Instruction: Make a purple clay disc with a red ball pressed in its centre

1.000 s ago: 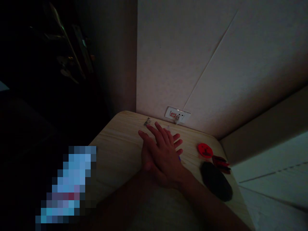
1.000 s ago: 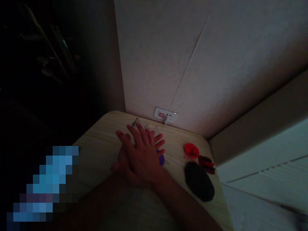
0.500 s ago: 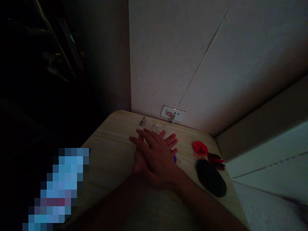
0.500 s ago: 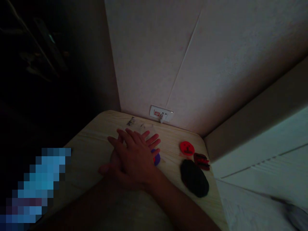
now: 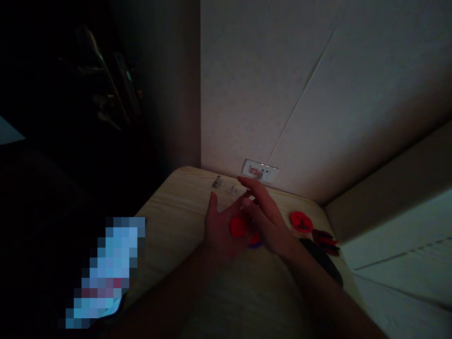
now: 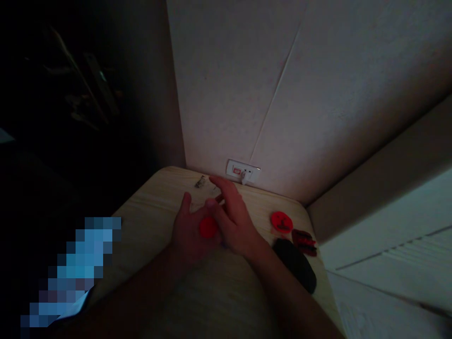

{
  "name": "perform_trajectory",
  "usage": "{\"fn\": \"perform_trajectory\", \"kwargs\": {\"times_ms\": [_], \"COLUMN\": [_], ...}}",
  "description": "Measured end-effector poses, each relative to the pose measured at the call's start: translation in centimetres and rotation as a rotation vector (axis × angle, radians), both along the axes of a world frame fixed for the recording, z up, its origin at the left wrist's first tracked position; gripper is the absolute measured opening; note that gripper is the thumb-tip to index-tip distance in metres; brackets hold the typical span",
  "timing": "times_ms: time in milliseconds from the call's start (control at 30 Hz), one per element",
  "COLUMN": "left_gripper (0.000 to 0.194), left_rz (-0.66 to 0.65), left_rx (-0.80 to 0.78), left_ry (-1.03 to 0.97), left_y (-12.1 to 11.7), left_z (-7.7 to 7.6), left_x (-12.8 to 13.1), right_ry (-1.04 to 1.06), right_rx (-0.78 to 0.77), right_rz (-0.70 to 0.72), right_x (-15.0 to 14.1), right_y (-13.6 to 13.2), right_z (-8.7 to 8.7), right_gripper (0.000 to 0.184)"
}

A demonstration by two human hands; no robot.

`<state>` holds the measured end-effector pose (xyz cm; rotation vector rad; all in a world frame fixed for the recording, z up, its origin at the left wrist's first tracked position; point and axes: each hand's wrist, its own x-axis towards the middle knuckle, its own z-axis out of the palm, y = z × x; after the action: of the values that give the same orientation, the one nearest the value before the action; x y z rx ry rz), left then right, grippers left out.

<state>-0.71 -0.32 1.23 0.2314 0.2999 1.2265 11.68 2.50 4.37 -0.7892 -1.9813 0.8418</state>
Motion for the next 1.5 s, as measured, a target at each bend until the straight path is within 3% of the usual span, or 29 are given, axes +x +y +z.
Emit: {"fn": "perform_trajectory", "kwargs": {"times_ms": [167, 333, 433, 500, 600, 733, 1100, 1233, 1367, 1500], "left_gripper": [0.088, 0.084, 0.068, 0.05, 0.037, 0.034, 0.03, 0.028, 0.023, 0.026], "left_rz": [-0.008, 0.012, 0.073, 0.158, 0.149, 0.18, 0.187, 0.185, 0.052, -0.039], "left_rx": [-0.053, -0.082, 0.033, 0.16, 0.286, 0.276, 0.301, 0.311, 0.321, 0.257], "left_ry": [-0.02, 0.019, 0.171, 0.407, 0.717, 0.839, 0.946, 1.013, 1.029, 0.905], "left_y": [0.2, 0.1, 0.0, -0.1, -0.2, 0.0, 0.3, 0.7, 1.4, 1.2], "left_z": [1.0, 1.2, 0.4, -0.4, -1.4, -1.8, -0.1, 0.8, 1.2, 0.9], "left_x": [-0.6, 0.0, 0.7, 1.1, 1.6, 1.6, 1.6, 1.5, 0.9, 1.0], "right_ry": [-0.273, -0.119, 0.057, 0.208, 0.418, 0.517, 0.456, 0.513, 0.429, 0.376], "right_rx": [0.045, 0.031, -0.14, -0.268, -0.444, -0.516, -0.455, -0.463, -0.327, -0.188], "right_rz": [0.108, 0.043, -0.11, -0.191, -0.186, -0.169, -0.203, -0.111, -0.085, -0.093], "right_x": [1.8, 3.2, 4.4, 5.2, 5.8, 5.9, 6.4, 6.5, 6.9, 7.1], "right_y": [-0.2, -1.8, -2.2, -2.0, -1.8, -1.9, -1.7, -1.8, -2.0, -2.1], "right_z": [1.1, -0.3, -1.5, -2.3, -3.0, -3.5, -4.0, -4.5, -5.1, -5.6], "right_gripper": [0.027, 0.005, 0.012, 0.023, 0.034, 0.035, 0.035, 0.039, 0.063, 0.047]}}
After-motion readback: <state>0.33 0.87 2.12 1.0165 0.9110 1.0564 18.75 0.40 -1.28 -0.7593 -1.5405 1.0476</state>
